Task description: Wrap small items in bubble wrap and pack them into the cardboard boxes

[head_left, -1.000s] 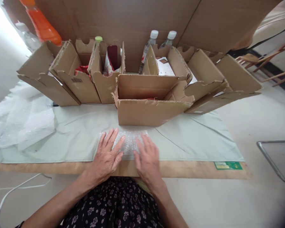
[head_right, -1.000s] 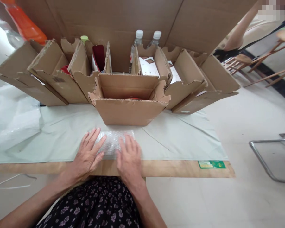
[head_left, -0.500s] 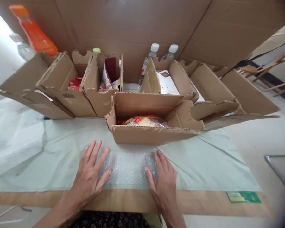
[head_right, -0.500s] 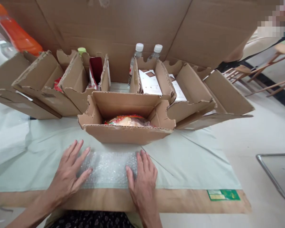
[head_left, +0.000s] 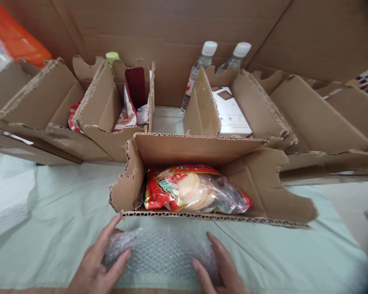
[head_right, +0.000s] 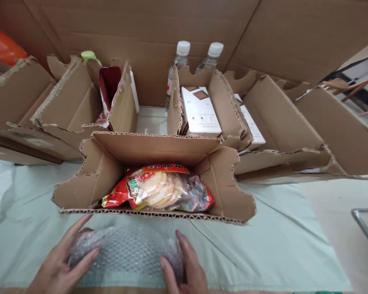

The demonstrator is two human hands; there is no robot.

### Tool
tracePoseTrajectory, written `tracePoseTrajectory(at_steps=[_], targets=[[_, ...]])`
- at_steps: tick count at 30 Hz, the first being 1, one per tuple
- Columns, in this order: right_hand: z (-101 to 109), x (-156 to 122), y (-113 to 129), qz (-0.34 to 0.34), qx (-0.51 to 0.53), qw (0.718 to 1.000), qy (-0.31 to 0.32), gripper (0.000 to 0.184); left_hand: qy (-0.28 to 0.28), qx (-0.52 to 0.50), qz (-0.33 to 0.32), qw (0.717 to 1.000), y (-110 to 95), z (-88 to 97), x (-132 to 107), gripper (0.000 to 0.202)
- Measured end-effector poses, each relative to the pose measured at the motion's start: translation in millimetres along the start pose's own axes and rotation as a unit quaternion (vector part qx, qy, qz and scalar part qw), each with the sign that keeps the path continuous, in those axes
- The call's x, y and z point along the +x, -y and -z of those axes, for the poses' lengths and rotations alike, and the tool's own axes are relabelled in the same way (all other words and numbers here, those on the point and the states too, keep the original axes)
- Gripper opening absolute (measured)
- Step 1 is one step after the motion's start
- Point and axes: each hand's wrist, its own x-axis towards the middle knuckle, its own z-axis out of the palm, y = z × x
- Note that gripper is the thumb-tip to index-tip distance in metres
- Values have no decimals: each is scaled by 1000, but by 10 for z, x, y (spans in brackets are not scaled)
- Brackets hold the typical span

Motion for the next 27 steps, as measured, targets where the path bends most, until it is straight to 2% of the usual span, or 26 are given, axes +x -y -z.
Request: tracePoseTrajectory(at_steps=[2,4,7,11,13,15,18,22,25,27], targets=[[5,39,3,-12,5,1000,17,66,-23,-3,21,999,-47,-24,41,74],[-4,73,30,-27,25,999,21,71,-30,-11,24,999,-94,-47,73,73],[-21,85,114,-51,28,998,-5,61,-15,-27,11,999,-156,-51,89,66],[21,67,256,-62,-20,998,-22,53,20,-52,-18,998,-236,-44,52,49],[66,61,338,-48,-58,996,-39,51,3,-39,-25,999,-287,-42,23,48],[91,54,444,-24,-90,995,-46,48,-40,-6,-39,998,-340,-31,-6,48],[33,42,653,5,-90,996,-12,46,-71,20,-78,994,-399,-2,-54,43],[-187,57,913,-23,21,996,83,58,-27,-23,-102,994,-425,-1,-158,32],[-295,77,975,-62,89,985,137,61,-19,-24,-98,995,-447,-33,-227,32],[-292,70,950,-80,125,979,143,57,-11,9,-122,992,-483,-62,-232,35]])
